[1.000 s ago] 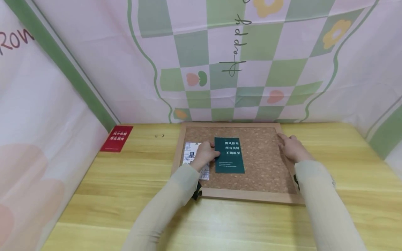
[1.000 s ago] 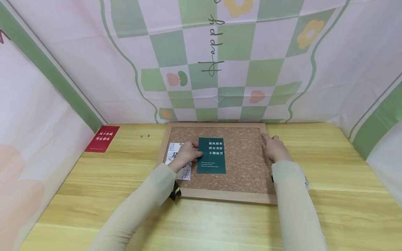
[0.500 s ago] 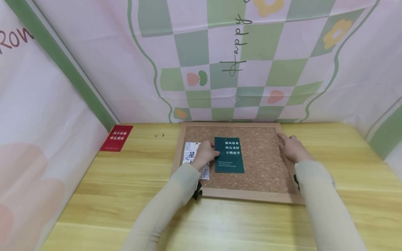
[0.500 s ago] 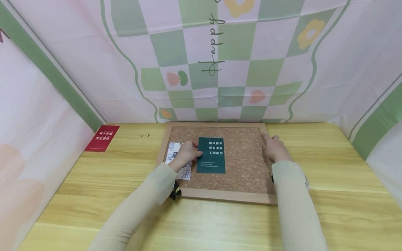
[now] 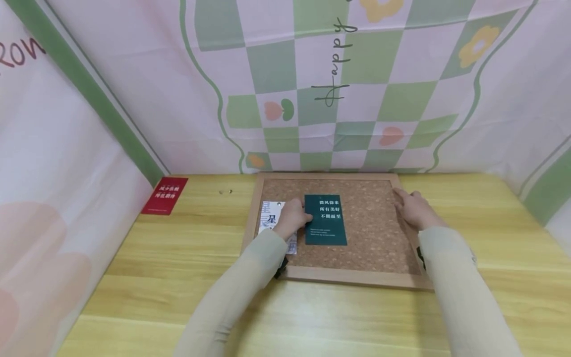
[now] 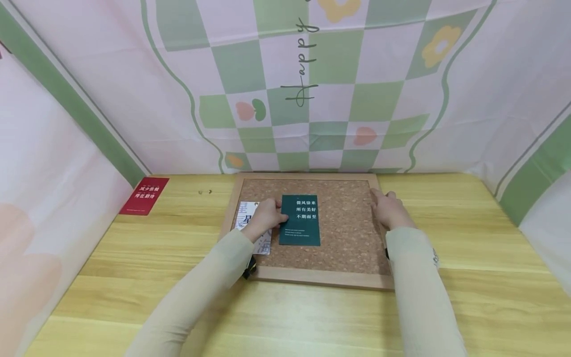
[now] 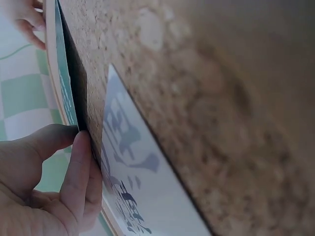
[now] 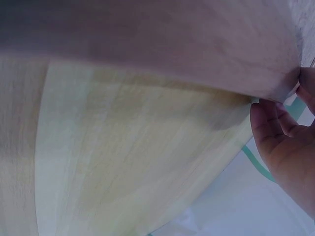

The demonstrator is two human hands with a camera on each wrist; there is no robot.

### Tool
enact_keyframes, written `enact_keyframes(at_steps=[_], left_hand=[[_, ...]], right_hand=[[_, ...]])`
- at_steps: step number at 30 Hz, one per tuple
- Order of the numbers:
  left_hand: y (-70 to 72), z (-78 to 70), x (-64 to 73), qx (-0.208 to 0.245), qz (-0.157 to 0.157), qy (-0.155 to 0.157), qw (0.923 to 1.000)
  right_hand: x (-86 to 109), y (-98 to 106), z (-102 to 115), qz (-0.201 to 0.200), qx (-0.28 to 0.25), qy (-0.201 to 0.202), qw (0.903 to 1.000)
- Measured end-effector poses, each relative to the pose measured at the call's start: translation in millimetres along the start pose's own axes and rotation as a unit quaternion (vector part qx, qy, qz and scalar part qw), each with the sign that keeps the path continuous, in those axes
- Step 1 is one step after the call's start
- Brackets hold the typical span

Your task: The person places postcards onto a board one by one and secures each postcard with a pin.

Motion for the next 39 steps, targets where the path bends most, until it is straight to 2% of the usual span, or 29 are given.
enact_keyframes(at_steps=[7, 12, 19, 23, 34, 39], left_hand=[[3.9, -1.4, 1.6, -0.015, 0.002, -0.010, 0.9998], [5.5, 1.4, 0.2, -0.006, 0.017, 0.005, 0.9998], [7.1, 3.7, -1.8, -0.058, 0.016, 0.005, 0.9982], [7.3, 4.2, -1.6, -0.071, 0.013, -0.001, 0.9974], [13.7, 6.7, -3.0, -0.038, 0.034, -0.010, 0.9987], [16.5, 5.5, -1.8, -0.030, 0.038, -0.016, 0.9987]], right_hand=[[-1.2, 1, 1, -0.001, 0.007, 0.000, 1.0000], [-1.1, 2, 1, 0.001, -0.004, -0.003, 1.0000], [-0.3, 1, 1, 0.002, -0.001, -0.002, 1.0000], [-0.8, 1, 2, 0.003, 0.002, -0.003, 1.0000], [-2.9, 1, 3, -0.002, 0.011, -0.008, 0.9999], [-5.8, 0, 8, -0.018, 0.007, -0.012, 0.9997]])
Point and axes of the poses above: each hand's wrist, its own x-axis away from the middle knuckle, its own y-axis out of the back of the hand, z = x × y, the point moved 3 cm from there along -x, towards the middle knuckle, and after that the axes turned 8 degrees about y, right-handed, at the moved point
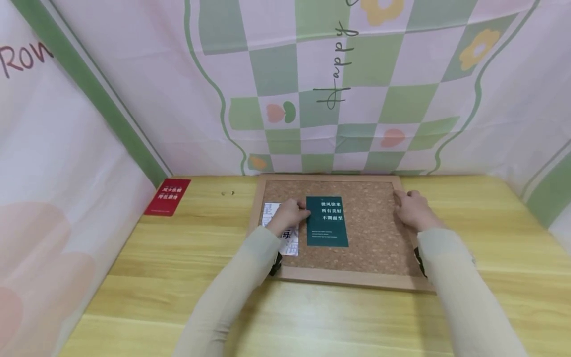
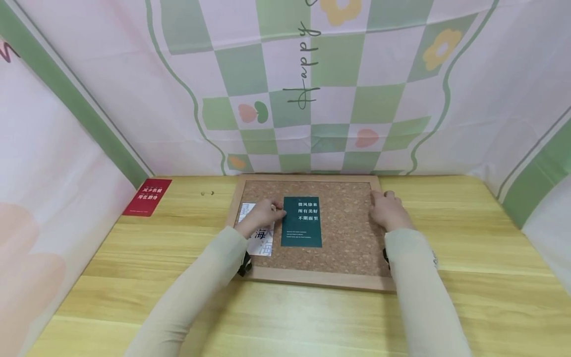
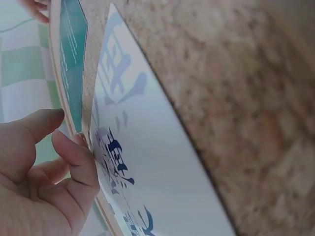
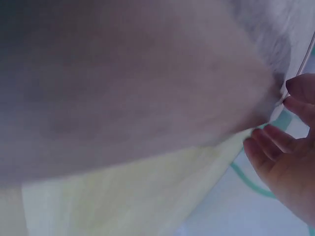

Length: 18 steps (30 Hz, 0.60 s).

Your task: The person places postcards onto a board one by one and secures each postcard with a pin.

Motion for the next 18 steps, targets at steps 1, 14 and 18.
enact_keyframes(at_steps=[1, 14, 18], left_hand=[[0.5, 0.1, -0.2, 0.003, 0.000, -0.001, 1.0000], [31.2, 4.8, -3.0, 0.064, -0.035, -0.018, 0.9972], [45.3, 12.0, -8.0, 0.093, -0.073, -0.009, 0.9929]], right_hand=[[-1.4, -1, 2, -0.006, 0.007, 0.009, 0.9999], [-16.7, -17, 66, -0.033, 0.067, 0.146, 0.9865], [-17.7, -24, 85, -0.024, 0.062, 0.157, 0.9853]])
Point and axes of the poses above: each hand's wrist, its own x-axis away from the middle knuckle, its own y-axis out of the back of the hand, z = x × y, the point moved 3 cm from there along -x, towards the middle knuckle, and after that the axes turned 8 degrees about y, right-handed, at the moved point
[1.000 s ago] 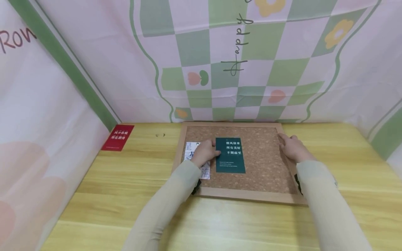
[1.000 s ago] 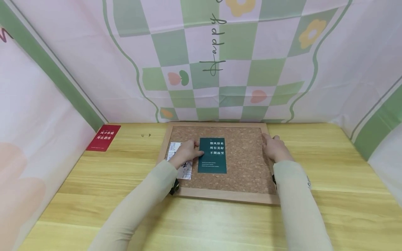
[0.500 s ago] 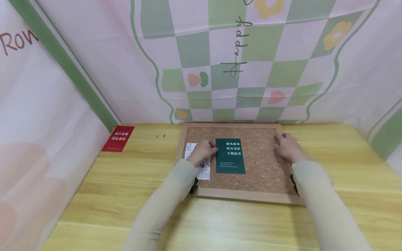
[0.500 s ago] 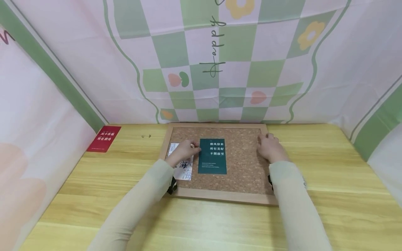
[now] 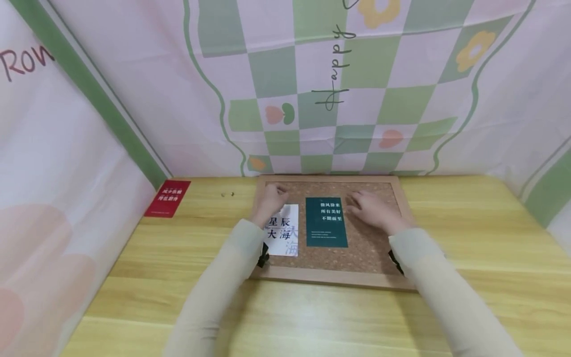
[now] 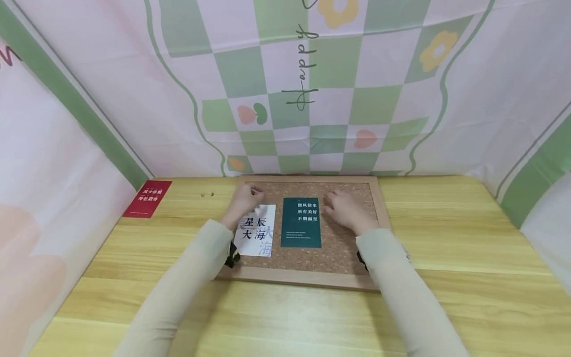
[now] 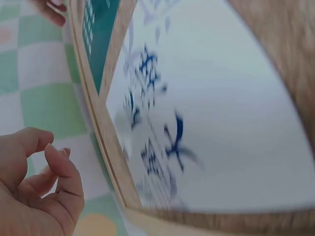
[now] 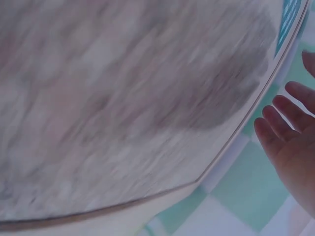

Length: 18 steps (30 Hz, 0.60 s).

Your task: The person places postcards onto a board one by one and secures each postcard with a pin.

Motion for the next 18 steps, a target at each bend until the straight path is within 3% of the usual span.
enact_keyframes(at_steps=[7, 13, 18], left_hand=[[28.9, 8.9, -5.2, 0.016, -0.099, 0.019, 0.9947], [52.9, 21.8, -8.1, 0.056, -0.165, 0.037, 0.9840], [70.6, 39.3, -14.4, 0.060, -0.207, 0.049, 0.9753]], right_hand=[[-7.5, -12, 24, 0.023, -0.008, 0.028, 0.9993], [-6.9, -18, 36, 0.036, 0.006, 0.043, 0.9984], [-5.6, -21, 38, 0.049, 0.004, 0.049, 0.9976]])
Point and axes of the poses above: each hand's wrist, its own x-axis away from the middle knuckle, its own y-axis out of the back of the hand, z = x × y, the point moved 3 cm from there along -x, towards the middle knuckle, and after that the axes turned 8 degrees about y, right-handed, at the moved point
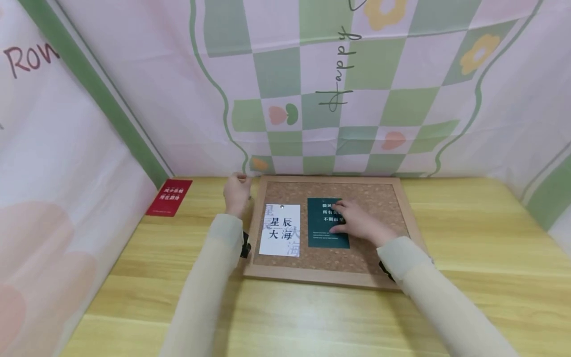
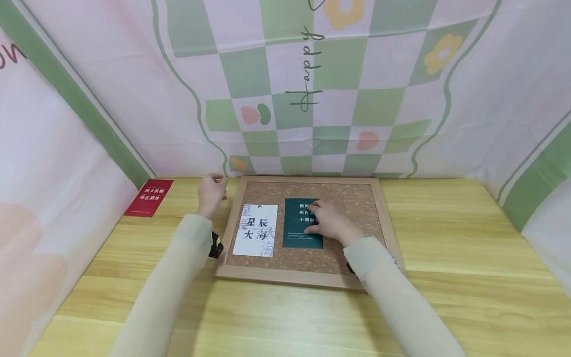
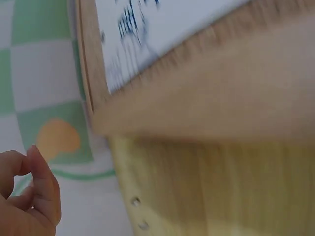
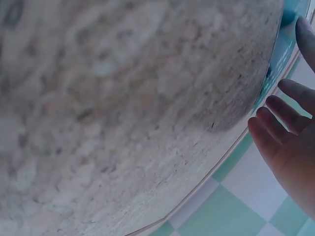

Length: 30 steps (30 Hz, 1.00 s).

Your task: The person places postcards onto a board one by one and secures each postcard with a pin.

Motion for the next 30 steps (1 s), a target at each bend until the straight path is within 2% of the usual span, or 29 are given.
enact_keyframes(at_steps=[7, 13, 19, 24, 30], left_hand=[[21.5, 21.0, -18.2, -0.059, -0.045, 0.035, 0.9966], [34.0, 31.8, -25.2, -0.052, -0.047, 0.041, 0.9967], [34.3, 37.9, -30.9, -0.063, -0.016, 0.033, 0.9973], [27.6, 40.8, -32.3, -0.076, 0.028, 0.042, 0.9958], [16.3, 50.0, -31.3, -0.111, 0.067, 0.048, 0.9904]], right_hand=[[-0.4, -1, 0, 0.015, -0.014, -0.012, 0.9997], [-1.8, -2, -1, 0.020, -0.017, -0.018, 0.9995], [-1.2, -3, -2, 0.023, -0.011, -0.017, 0.9995], [-1.9, -3, -3, 0.032, -0.018, -0.022, 0.9991], [-3.5, -7, -5, 0.040, -0.017, -0.029, 0.9986]])
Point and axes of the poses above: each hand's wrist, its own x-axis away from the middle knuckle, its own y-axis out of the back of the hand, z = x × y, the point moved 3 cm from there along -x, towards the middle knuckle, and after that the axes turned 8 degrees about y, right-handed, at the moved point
